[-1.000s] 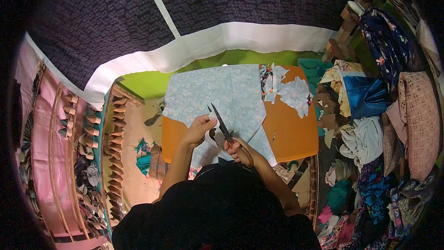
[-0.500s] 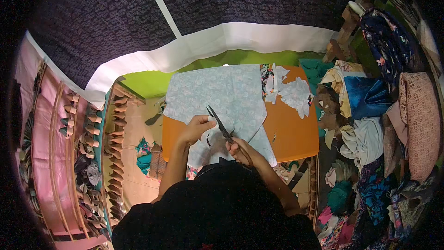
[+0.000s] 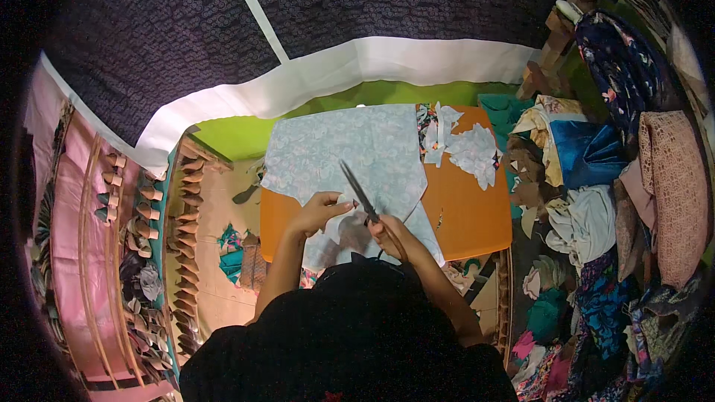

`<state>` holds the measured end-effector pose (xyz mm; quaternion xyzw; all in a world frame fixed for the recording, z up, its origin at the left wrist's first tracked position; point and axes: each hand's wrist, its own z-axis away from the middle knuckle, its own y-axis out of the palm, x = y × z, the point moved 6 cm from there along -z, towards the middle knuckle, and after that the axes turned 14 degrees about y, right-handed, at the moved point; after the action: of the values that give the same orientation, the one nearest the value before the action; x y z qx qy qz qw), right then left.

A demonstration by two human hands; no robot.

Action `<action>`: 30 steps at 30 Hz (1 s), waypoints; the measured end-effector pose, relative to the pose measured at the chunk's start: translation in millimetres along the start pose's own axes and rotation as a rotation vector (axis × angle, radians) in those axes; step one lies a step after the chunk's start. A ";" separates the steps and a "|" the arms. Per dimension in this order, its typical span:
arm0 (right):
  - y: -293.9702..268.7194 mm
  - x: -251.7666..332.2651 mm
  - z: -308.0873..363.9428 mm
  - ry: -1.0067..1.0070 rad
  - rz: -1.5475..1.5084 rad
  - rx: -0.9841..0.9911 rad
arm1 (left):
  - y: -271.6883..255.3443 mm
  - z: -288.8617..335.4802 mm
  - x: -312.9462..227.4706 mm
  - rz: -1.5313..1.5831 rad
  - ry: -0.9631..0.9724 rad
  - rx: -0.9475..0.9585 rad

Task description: Cutting out patterns from a piece of fabric using scissors.

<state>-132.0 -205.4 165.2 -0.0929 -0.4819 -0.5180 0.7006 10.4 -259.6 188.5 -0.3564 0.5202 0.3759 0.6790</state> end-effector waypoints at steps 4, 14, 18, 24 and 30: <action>-19.5 1.2 1.6 -0.047 -0.134 -0.184 | 2.0 -1.3 10.1 0.295 0.036 -0.064; -29.8 44.0 7.2 -0.236 -0.008 -0.488 | 13.7 -8.1 -19.0 0.073 0.098 -0.064; -35.1 49.3 0.2 -0.279 -0.021 -0.484 | 22.0 -14.9 -19.0 0.084 0.236 0.006; -40.1 47.4 -0.4 -0.386 -0.129 -0.466 | 23.1 -17.6 -22.3 -0.007 0.328 -0.002; -44.8 57.3 4.1 -0.366 -0.188 -0.435 | 23.4 -15.5 -9.6 -0.199 0.338 0.131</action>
<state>-171.0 -259.2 195.0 -0.2877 -0.4842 -0.6464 0.5147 -18.7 -263.7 192.4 -0.4193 0.6121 0.2074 0.6376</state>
